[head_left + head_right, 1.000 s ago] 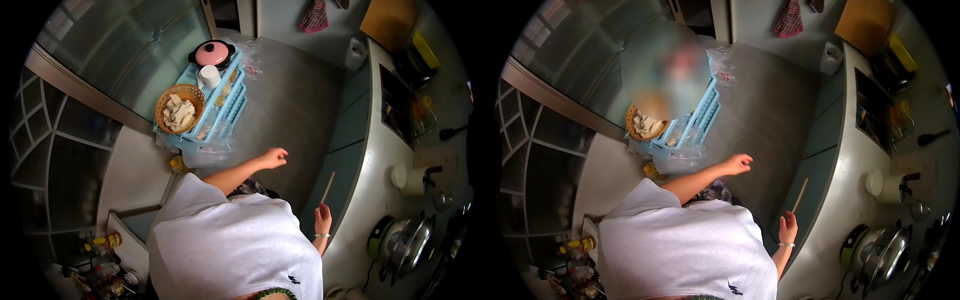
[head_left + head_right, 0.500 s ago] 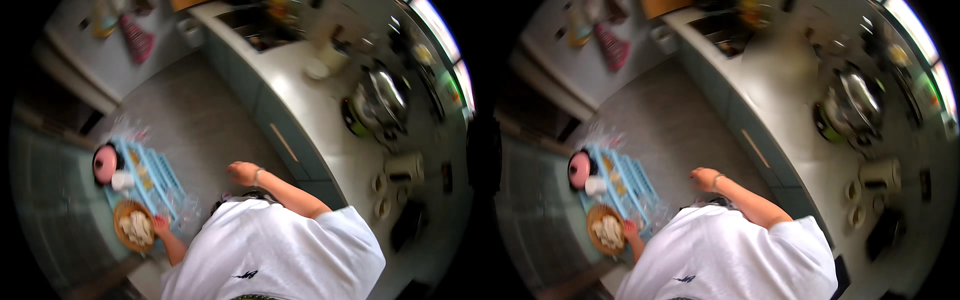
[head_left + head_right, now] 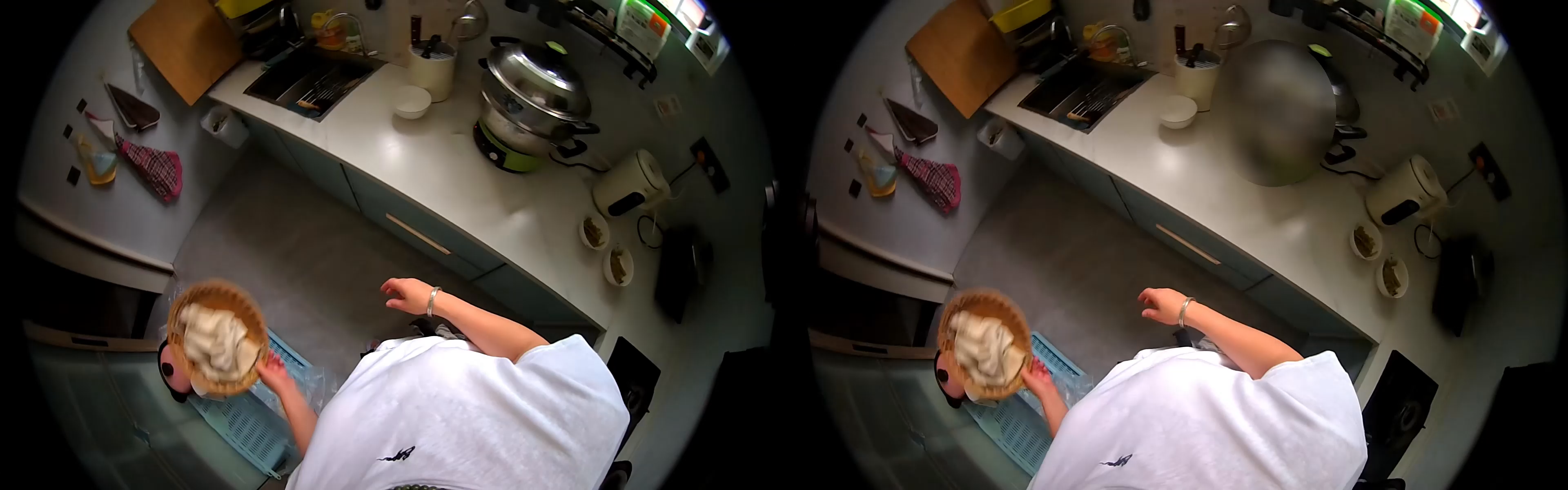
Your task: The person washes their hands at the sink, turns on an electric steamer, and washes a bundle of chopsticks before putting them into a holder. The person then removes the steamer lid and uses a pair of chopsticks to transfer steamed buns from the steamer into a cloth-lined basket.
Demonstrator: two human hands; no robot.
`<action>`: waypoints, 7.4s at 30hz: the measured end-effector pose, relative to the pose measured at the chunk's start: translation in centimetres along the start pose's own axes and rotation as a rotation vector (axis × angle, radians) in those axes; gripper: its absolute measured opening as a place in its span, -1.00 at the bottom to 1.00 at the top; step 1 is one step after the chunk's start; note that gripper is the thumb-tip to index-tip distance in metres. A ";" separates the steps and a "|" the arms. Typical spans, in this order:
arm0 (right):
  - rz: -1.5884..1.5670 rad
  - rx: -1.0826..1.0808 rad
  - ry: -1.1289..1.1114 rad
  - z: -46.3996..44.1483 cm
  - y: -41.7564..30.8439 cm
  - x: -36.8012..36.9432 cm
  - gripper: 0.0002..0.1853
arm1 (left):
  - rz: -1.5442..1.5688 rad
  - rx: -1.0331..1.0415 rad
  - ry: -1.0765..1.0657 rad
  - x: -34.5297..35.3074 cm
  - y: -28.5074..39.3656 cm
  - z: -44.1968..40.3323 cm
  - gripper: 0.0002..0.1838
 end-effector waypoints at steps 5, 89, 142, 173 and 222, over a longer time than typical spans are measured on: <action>-0.367 0.055 0.295 3.7 5.5 -4.6 -0.39 | -0.401 -0.287 -0.467 19.1 -7.3 8.6 -0.65; 0.505 -0.054 1.894 -8.7 -13.3 -87.5 0.04 | -0.881 -0.418 -1.378 71.7 -12.4 -8.3 -0.75; -0.319 -0.533 1.051 -28.9 -25.0 -63.0 -0.78 | 0.101 0.519 -1.936 98.1 9.4 12.1 -0.41; 1.092 1.113 1.711 4.2 -13.1 -87.6 -0.52 | -0.243 -0.260 -1.589 90.5 -0.5 -5.8 -0.75; 0.212 0.930 1.612 -8.5 -12.7 -84.7 -0.28 | -0.160 -0.877 -1.871 93.0 -3.6 1.1 -0.65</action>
Point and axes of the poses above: each hand's wrist, its own z-axis away from the middle knuckle, its own x-axis out of the palm, y = z × x, the point moved 7 cm from there along -z, towards the middle knuckle, and after that the axes turned 1 degree about -y, right-handed, at the moved point
